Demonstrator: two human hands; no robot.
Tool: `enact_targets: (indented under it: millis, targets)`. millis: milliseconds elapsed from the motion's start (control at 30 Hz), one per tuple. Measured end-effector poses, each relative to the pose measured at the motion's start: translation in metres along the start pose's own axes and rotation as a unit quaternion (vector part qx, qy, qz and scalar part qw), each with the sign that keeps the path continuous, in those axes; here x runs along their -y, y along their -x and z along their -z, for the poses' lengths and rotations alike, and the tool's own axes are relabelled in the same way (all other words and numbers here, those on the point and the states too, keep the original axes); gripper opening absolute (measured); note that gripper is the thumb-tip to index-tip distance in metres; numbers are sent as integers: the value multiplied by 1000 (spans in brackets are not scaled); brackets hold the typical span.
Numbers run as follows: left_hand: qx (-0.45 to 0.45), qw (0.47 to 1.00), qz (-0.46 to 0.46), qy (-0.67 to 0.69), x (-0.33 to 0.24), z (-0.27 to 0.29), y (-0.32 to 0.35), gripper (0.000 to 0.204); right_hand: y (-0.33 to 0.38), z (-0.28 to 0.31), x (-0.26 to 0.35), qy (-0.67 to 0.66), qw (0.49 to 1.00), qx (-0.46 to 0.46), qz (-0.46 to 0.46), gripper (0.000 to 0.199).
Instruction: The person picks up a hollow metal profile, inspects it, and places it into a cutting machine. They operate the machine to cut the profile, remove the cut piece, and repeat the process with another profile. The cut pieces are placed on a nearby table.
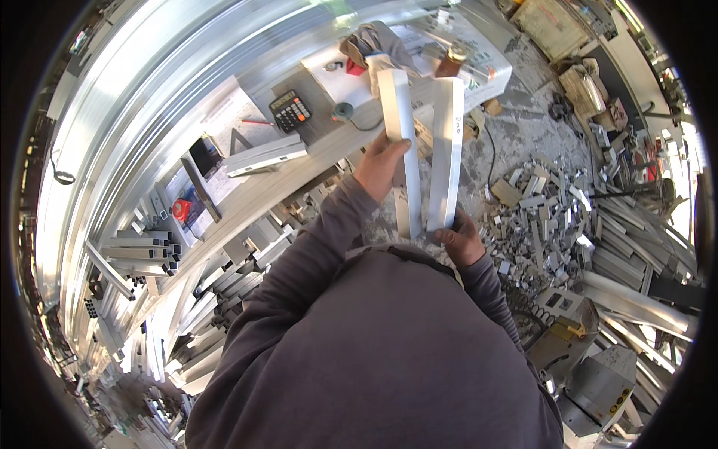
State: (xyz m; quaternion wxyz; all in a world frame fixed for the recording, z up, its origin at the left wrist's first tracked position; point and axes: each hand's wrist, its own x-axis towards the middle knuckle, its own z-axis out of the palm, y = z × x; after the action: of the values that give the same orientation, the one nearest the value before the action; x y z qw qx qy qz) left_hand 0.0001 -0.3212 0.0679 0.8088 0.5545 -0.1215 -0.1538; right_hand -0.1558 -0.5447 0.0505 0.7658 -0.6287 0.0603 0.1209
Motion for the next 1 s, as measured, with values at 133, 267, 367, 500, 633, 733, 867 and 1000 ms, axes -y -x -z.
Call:
enact_targets:
  millis: [133,267,367,500,633,733,867,1000]
  targets:
    - [17,959,133,249,25,-37,-12,41,44,46,-6,-12,999,-24,-43,66]
    - [39,966,151,208,40,-95,-8,44,85,86,-5,-20,998,-31,-48,68]
    - [28,970,164,176,46,-137,-1,38,110,110,-7,-37,997,-48,-51,67]
    - [13,961,223,163,51,-172,-10,39,142,153,-21,-91,991,-91,-32,68]
    - [25,988,152,22,51,-186,-34,56,173,217,-40,-76,989,-127,-8,60]
    - [67,989,104,-78,42,-187,-62,68,199,270,-40,-10,978,-181,102,55]
    - [156,960,71,-222,34,-188,-82,71,236,315,0,127,950,-282,51,43]
    - [296,914,63,-269,59,-228,-82,82,238,308,56,229,937,-245,100,63]
